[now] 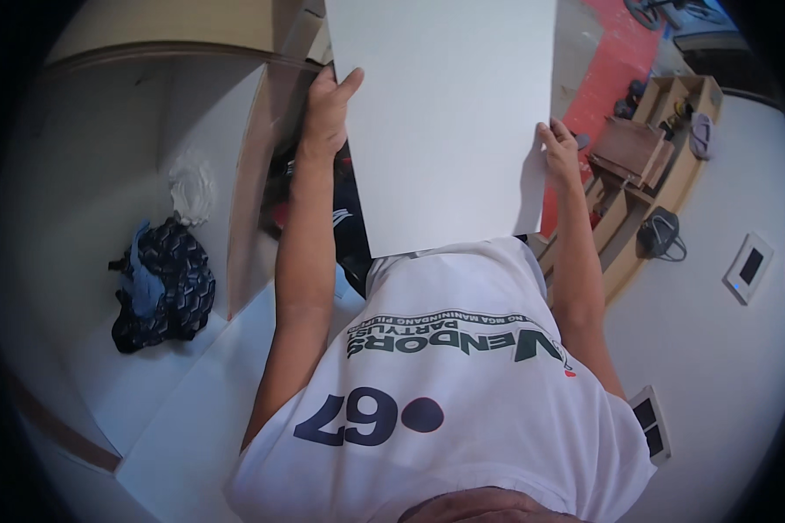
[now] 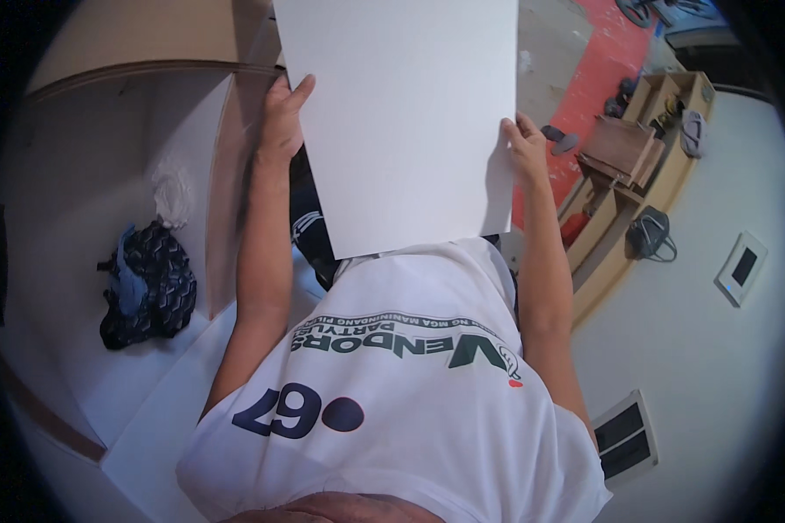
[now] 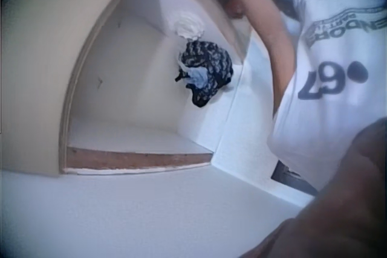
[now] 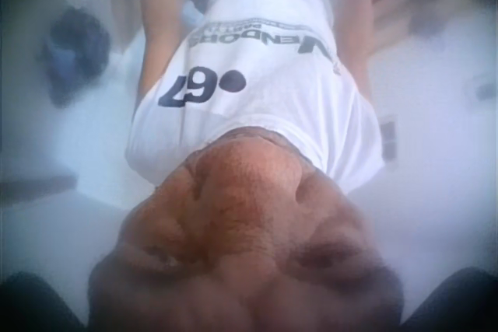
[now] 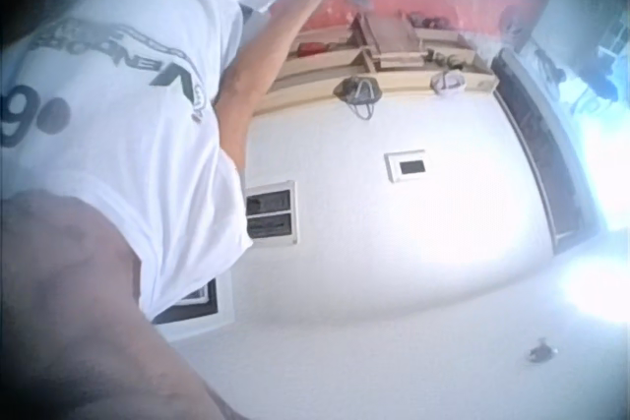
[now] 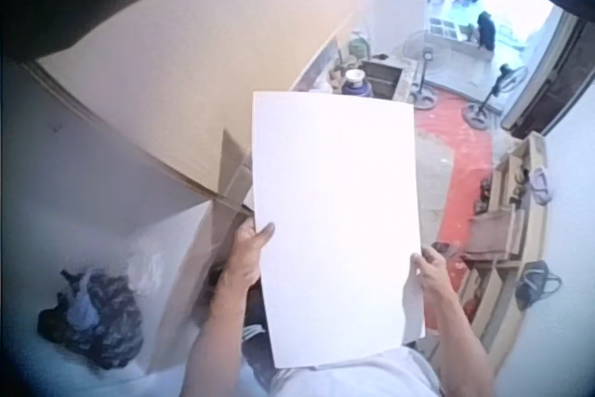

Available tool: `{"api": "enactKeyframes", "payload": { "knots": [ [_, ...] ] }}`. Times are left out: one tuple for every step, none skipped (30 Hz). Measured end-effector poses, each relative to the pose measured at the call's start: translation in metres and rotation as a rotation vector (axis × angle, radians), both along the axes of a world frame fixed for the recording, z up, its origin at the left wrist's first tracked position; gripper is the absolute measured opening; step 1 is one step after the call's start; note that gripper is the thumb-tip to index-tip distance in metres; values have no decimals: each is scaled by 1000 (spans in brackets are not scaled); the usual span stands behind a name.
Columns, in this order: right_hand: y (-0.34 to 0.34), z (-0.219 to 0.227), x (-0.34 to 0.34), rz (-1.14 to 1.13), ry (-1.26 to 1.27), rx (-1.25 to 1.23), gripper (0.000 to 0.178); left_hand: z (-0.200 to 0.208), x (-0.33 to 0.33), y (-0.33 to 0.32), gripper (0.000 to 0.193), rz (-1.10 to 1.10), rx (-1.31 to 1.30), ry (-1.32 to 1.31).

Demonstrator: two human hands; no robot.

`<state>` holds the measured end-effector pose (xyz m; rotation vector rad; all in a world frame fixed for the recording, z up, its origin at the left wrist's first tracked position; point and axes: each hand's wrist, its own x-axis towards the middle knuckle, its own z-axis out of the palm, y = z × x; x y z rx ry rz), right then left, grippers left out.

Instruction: The person uses a screwdriver to tighten screws on a white wall cabinet, then wipes the cabinet surface with a cloth. The person works on the upper cabinet while standing in a room under renovation.

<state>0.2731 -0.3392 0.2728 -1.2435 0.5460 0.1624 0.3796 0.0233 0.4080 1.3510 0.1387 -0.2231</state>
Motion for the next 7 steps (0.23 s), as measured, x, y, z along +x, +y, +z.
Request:
{"api": "enactKeyframes", "payload": {
  "knots": [
    [-3,-1,-1,2,-17,23,36,-3,2,-3,35,-27,-62,12],
    [-4,-2,-3,2,-34,45,36,-4,4,-2,38,-56,-124,25],
    [-8,-10,-5,20,-48,41,37,-3,4,-3,41,-58,-93,61],
    [-6,-8,-4,39,-66,44,38,-3,5,-5,41,-20,-60,44],
    [-5,-6,-7,18,-74,102,42,-12,9,-2,42,-30,-51,49],
    [-3,2,-8,19,-34,106,45,-22,11,5,44,-30,-29,51],
    [-3,12,-8,16,6,114,48,-25,14,5,51,-36,9,77]
  ]
}}
